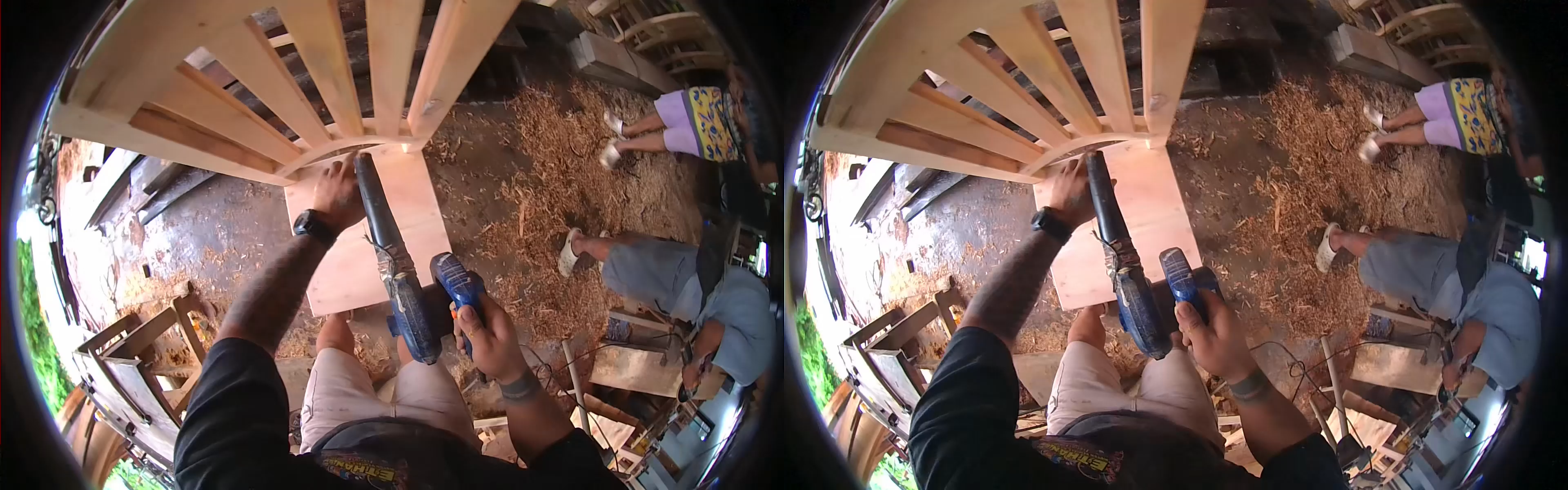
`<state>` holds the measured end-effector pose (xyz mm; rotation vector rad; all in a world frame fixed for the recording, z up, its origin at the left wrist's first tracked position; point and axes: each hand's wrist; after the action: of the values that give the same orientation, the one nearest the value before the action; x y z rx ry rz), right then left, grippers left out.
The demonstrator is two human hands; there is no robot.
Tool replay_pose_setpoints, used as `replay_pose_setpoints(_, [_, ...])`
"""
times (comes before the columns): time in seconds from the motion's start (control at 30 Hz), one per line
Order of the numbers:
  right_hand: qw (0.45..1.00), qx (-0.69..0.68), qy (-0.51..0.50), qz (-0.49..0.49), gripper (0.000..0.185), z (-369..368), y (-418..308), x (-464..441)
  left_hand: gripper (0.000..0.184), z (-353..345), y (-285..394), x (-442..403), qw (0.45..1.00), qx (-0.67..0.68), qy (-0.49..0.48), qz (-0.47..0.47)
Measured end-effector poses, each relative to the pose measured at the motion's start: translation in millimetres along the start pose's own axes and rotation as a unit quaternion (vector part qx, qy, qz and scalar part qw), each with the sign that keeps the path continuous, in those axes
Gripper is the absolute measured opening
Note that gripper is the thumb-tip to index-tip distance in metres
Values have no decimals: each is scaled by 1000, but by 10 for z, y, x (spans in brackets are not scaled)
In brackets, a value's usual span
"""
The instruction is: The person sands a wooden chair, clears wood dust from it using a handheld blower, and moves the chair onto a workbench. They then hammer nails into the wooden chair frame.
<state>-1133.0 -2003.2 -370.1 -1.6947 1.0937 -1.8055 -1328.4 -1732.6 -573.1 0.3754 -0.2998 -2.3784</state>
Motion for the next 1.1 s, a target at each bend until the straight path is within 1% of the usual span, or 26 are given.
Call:
replay_pose_setpoints(0.1, [1000,-9,9,-12,32,59,-62,70,33,67,138,-224,990,98,-35,-90])
replay_pose_setpoints(0.13, [1000,9,4,-6,32,75,-60,88,31,-7,165,-283,995,90,-32,-22])
replay_pose_setpoints(0.17, [1000,27,1,1,33,97,-65,96,33,-171,116,-327,996,10,-82,29])
replay_pose_setpoints(0.2, [999,45,-1,10,34,120,-78,88,35,-158,168,-349,994,42,-76,61])
replay_pose_setpoints(0.27, [999,53,4,9,33,178,-135,84,40,-406,85,-392,968,202,-50,143])
replay_pose_setpoints(0.3, [998,56,6,6,33,190,-156,88,43,-882,-194,-332,925,325,-33,191])
replay_pose_setpoints(0.37, [999,31,21,-11,33,199,-190,58,51,-954,-275,-352,898,381,-40,216])
replay_pose_setpoints(0.4, [999,18,28,-19,34,199,-191,40,57,-536,-181,-527,926,319,-61,193])
replay_pose_setpoints(0.5, [999,11,36,10,35,206,-34,-85,86,-556,-228,-625,965,200,-103,136])
replay_pose_setpoints(0.53, [999,19,34,9,35,203,-13,-101,91,-530,-143,-540,965,173,-138,137])
replay_pose_setpoints(0.6, [999,35,30,3,35,197,6,-120,98,-420,-35,-463,971,134,-161,118])
replay_pose_setpoints(0.63, [999,19,25,-8,34,195,-1,-128,102,-323,42,-442,973,114,-171,108])
replay_pose_setpoints(0.67, [1000,3,20,-21,34,191,-30,-140,103,-292,-1,-465,978,122,-129,112])
replay_pose_setpoints(0.77, [999,-18,15,-23,34,171,-13,-183,78,-473,-102,-529,995,55,-43,77])
replay_pose_setpoints(0.83, [1000,-13,18,-7,33,181,-5,-175,64,-485,215,-634,984,1,-135,120])
replay_pose_setpoints(0.87, [1000,-4,19,5,33,190,-11,-154,50,-400,340,-645,956,35,-240,165])
replay_pose_setpoints(0.9, [1000,5,20,17,33,196,-20,-139,49,-524,369,-512,939,205,-210,183])
replay_pose_setpoints(0.93, [1000,-4,25,9,33,208,-29,-101,48,-767,366,-306,892,367,-176,196])
replay_pose_setpoints(0.97, [999,-13,29,1,33,237,-43,-53,46,-747,415,-258,909,358,-138,162])
replay_pose_setpoints(1.0, [999,-22,33,-6,33,268,-53,-16,44,-726,465,-209,924,345,-99,129])
replay_pose_setpoints(1.03, [999,-16,36,-8,33,299,-66,17,41,-418,643,-346,985,156,-53,47])
replay_pose_setpoints(1.07, [999,-10,40,-10,33,325,-80,47,40,-347,707,-424,998,58,-23,4])
replay_pose_setpoints(1.1, [999,-4,43,-10,33,358,-93,68,40,-284,768,-500,998,-42,14,-33])
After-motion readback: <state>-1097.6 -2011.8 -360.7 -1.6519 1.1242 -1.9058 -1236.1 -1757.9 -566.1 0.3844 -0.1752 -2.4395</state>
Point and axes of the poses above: each hand's wrist, its own x-axis away from the middle knuckle, its own z-axis out of the back of the hand, y = z × x, and after that the axes turned 1 degree about x, right-handed
